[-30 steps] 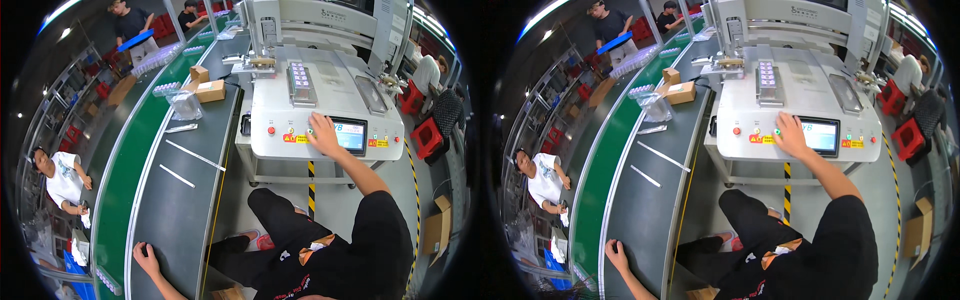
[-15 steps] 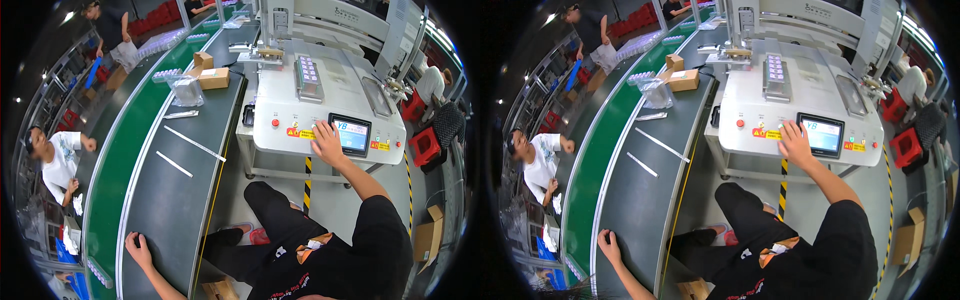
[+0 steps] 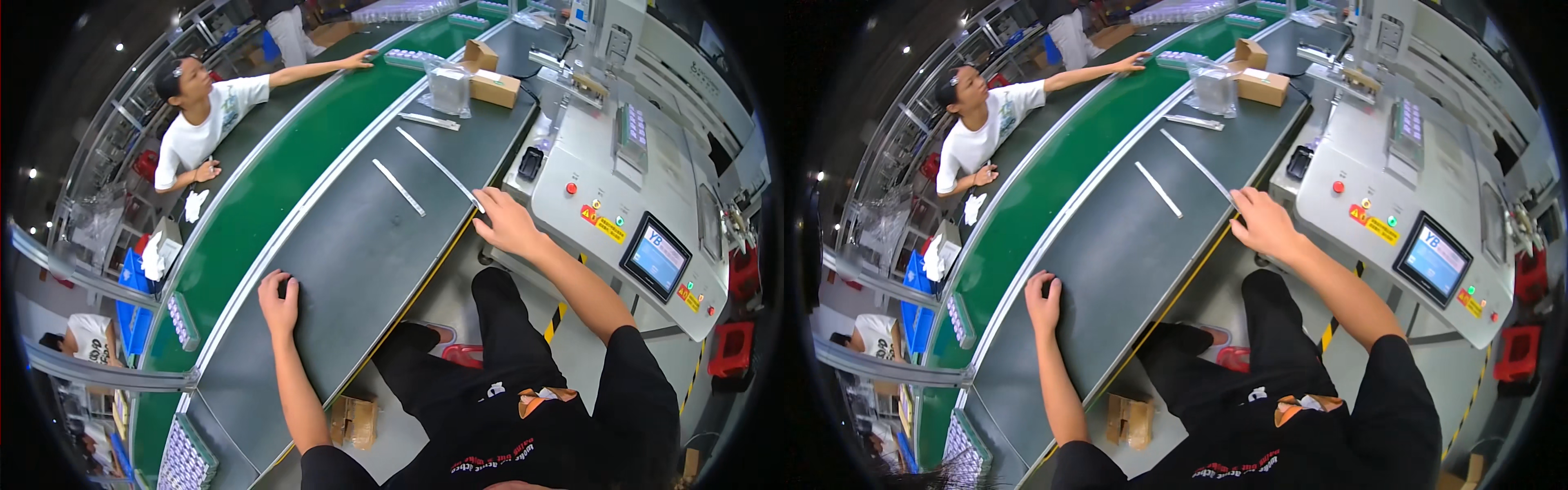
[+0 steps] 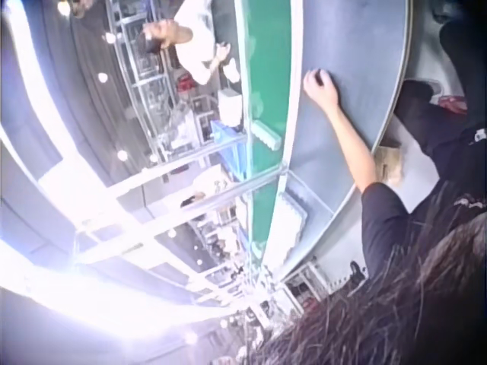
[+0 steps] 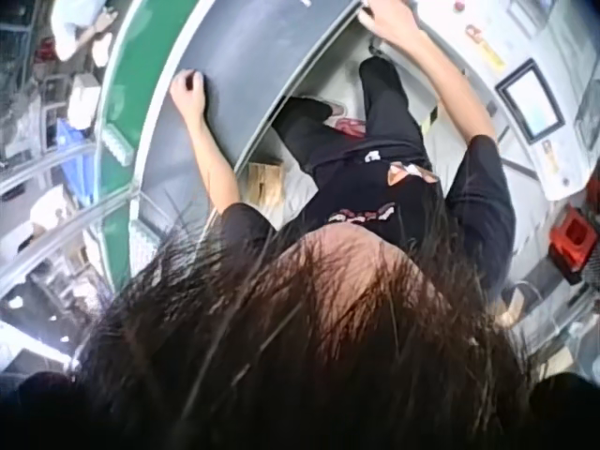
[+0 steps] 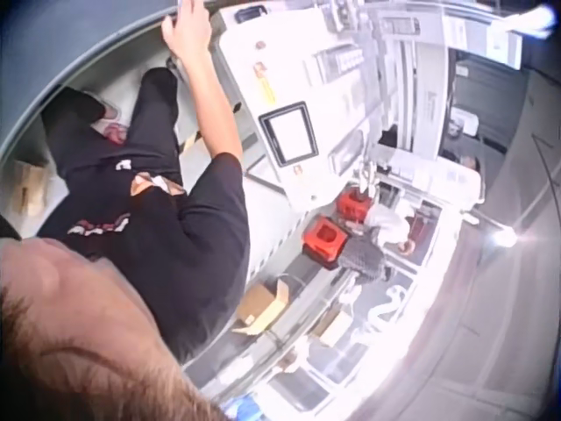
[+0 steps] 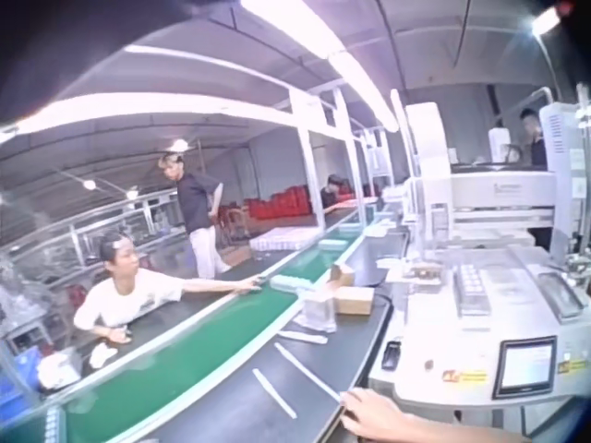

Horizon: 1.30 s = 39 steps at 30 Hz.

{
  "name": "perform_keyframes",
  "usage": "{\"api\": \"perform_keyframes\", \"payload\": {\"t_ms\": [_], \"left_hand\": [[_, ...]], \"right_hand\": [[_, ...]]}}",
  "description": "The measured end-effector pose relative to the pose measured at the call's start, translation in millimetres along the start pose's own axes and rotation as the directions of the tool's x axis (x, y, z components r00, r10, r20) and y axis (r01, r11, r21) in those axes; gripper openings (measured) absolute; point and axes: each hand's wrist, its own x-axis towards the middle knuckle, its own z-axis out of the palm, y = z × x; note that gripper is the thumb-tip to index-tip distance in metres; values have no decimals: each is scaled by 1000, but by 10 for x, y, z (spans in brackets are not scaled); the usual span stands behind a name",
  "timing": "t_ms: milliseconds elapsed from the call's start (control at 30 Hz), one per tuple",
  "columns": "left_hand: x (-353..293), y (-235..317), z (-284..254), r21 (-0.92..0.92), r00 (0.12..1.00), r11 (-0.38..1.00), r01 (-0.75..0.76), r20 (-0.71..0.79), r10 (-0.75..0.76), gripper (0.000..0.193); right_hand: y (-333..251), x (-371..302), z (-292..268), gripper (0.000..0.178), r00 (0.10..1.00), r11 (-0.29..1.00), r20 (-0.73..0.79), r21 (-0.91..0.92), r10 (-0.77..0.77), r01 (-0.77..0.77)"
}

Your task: Assembling and testing electronic components using an automated machine on a production line.

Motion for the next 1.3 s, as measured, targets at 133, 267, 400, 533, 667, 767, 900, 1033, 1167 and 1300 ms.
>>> {"api": "perform_keyframes", "payload": {"t_ms": [133,267,400,533,667,767,900,1033,1167,1300], "left_hand": [[17,37,-34,-14,1000,1000,17,10,-17,19],[18,73,-35,20,1000,1000,-7,-15,7,16],[-5,455,147,-135,999,991,-21,-28,17,12],[175,1551,645,-310,855,844,-437,149,497,13],[446,2067,1384,-287,751,800,-526,286,596,25],[672,2058,1956,-130,768,846,-517,366,526,35],[711,2283,2124,62,761,921,-384,586,277,55],[710,2228,2113,77,757,921,-382,598,264,68],[746,2269,2100,100,742,916,-390,623,248,77],[740,2330,2127,103,745,913,-394,618,251,73]], "right_hand": [[123,90,182,30,989,983,141,-170,-41,65],[35,-100,8,24,990,991,-68,-70,-122,117],[-170,-427,-92,16,985,961,-135,268,109,-70],[-69,-681,246,23,833,399,175,814,525,-422],[-173,-433,136,37,672,-50,549,791,497,-609],[-118,-168,276,39,611,-90,686,691,396,-717],[65,-44,422,44,610,-7,673,674,418,-738],[114,20,509,42,693,95,604,723,393,-684],[97,23,580,39,744,135,525,773,413,-620],[-9,-329,456,38,786,176,480,799,390,-576]]}}
